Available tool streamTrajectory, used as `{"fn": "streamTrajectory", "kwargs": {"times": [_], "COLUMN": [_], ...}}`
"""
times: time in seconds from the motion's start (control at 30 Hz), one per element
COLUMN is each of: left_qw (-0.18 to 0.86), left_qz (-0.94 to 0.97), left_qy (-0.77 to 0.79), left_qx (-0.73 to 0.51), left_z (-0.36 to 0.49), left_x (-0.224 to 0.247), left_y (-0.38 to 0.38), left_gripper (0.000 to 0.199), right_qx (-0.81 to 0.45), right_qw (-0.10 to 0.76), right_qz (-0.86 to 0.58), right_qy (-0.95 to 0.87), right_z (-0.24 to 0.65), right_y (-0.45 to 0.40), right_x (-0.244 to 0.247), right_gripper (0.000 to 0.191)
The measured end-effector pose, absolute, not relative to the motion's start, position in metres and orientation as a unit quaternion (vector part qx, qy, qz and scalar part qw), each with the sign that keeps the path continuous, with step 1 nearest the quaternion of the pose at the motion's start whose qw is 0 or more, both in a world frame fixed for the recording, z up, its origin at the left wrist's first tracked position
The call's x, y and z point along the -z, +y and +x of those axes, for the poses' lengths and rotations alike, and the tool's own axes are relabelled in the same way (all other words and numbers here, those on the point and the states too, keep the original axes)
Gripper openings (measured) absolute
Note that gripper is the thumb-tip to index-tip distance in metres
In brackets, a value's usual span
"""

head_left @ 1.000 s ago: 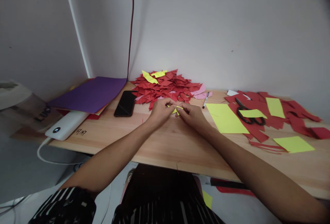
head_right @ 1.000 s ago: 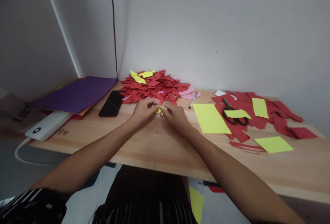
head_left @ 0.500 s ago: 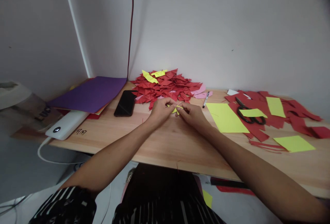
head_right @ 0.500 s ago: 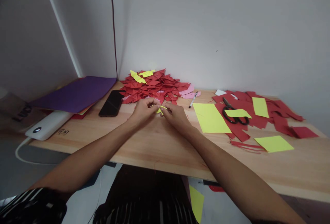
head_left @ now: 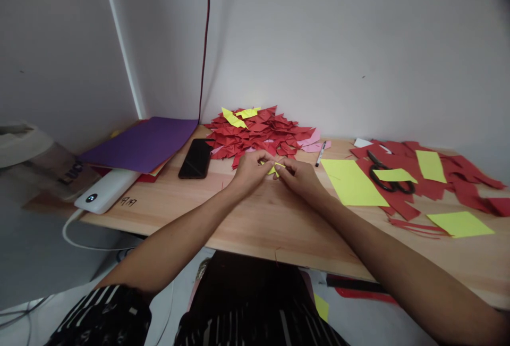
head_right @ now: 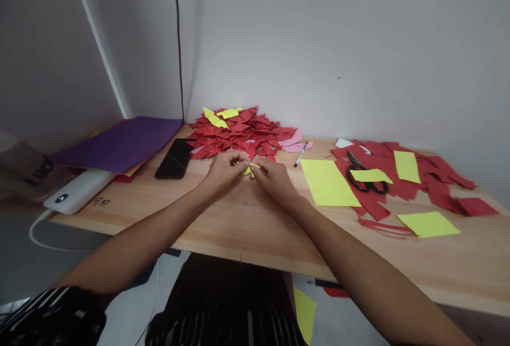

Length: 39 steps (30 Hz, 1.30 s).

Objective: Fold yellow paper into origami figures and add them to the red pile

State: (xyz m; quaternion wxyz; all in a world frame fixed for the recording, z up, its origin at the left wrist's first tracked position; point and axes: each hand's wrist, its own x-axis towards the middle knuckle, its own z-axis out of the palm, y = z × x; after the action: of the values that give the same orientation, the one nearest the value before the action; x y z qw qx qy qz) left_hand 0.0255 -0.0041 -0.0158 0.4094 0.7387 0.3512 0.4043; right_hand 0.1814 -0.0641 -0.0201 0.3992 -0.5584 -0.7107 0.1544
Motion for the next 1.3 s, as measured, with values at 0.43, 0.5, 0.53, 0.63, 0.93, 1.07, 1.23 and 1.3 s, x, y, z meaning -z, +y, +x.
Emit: {"fn": "streamTrajectory", "kwargs": {"times": [0.43, 0.5, 0.53, 0.63, 0.93, 1.07, 1.23, 1.3], "left_qw": [0.406, 0.405, 0.404, 0.404, 0.401, 0.398, 0.396, 0.396], "left_qz": [0.740, 0.741, 0.742, 0.742, 0.742, 0.744, 0.744, 0.746], "left_qy": [0.353, 0.352, 0.352, 0.355, 0.356, 0.361, 0.362, 0.359], "left_qx": [-0.403, -0.403, -0.402, -0.400, -0.402, -0.398, -0.398, -0.398], "left_z": [0.0254, 0.0254, 0.0254, 0.0255, 0.0252, 0.0253, 0.0256, 0.0256], "left_x": [0.0156, 0.0160, 0.0162, 0.0165, 0.0155, 0.0163, 0.0173, 0.0171], "left_y": [-0.0045, -0.0040, -0.0038, -0.0033, -0.0036, -0.0031, -0.0026, -0.0025], "left_gripper": [0.012, 0.012, 0.012, 0.013, 0.011, 0.012, 0.012, 0.012], "right_qx": [-0.155, -0.154, -0.154, -0.155, -0.158, -0.157, -0.158, -0.159], "right_qw": [0.402, 0.398, 0.397, 0.396, 0.396, 0.397, 0.400, 0.401], "right_qz": [-0.556, -0.559, -0.560, -0.560, -0.557, -0.555, -0.551, -0.550], "right_qy": [-0.711, -0.711, -0.711, -0.711, -0.713, -0.714, -0.715, -0.715], "right_z": [0.1817, 0.1815, 0.1813, 0.1810, 0.1814, 0.1815, 0.1808, 0.1809], "right_y": [-0.0636, -0.0636, -0.0637, -0.0641, -0.0640, -0.0642, -0.0652, -0.0650], "right_x": [0.0213, 0.0209, 0.0206, 0.0198, 0.0204, 0.0205, 0.0195, 0.0195], "right_gripper": [0.025, 0.025, 0.025, 0.026, 0.031, 0.028, 0.026, 0.027]}}
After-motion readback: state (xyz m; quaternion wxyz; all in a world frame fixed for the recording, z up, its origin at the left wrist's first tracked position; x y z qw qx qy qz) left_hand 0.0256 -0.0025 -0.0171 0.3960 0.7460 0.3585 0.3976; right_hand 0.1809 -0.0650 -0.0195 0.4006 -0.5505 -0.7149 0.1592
